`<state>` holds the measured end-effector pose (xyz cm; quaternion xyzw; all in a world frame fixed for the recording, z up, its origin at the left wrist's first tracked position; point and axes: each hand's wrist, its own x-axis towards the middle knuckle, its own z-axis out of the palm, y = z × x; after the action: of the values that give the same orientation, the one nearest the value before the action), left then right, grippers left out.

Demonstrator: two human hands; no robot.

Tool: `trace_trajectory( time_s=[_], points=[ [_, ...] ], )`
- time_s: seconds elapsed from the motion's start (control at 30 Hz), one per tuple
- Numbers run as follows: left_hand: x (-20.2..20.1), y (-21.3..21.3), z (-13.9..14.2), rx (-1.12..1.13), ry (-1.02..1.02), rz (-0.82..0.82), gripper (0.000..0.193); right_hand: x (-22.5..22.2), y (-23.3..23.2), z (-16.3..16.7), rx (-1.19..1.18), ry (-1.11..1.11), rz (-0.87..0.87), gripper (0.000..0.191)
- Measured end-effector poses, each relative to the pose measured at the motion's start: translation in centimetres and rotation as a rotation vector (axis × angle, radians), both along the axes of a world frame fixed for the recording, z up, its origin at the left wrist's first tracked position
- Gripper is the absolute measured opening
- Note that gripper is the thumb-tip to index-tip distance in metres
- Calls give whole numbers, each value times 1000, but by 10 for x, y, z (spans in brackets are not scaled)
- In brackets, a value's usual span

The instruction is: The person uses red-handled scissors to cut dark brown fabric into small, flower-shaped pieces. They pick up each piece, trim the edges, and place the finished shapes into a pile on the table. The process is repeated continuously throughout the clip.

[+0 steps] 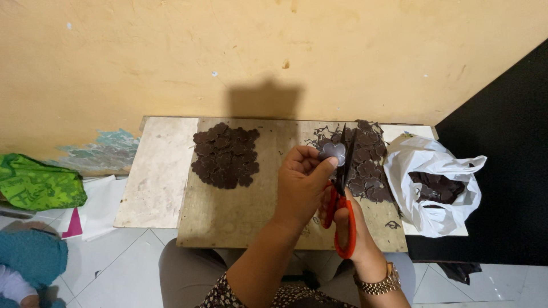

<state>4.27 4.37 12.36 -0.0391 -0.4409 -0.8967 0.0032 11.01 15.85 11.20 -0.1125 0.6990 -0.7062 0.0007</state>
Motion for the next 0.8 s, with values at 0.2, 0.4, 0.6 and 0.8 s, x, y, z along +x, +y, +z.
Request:
trace_trajectory(
  time_s=[0.2, 0.4, 0.6, 0.8],
  points=[
    [0, -1, 2, -11, 14, -4, 20, -5, 9, -26, -189, -129, 40, 83],
    [4, -10, 17, -54, -63, -52, 19, -3, 20, -40, -634, -222, 362, 87],
    [8, -11, 26, -60, 26, -69, 19, 3, 30, -33, -675, -344, 351, 117],
    [6, -10, 16, -22, 65, -59, 18, 2, 31, -36, -609, -193, 372, 109]
  ],
)
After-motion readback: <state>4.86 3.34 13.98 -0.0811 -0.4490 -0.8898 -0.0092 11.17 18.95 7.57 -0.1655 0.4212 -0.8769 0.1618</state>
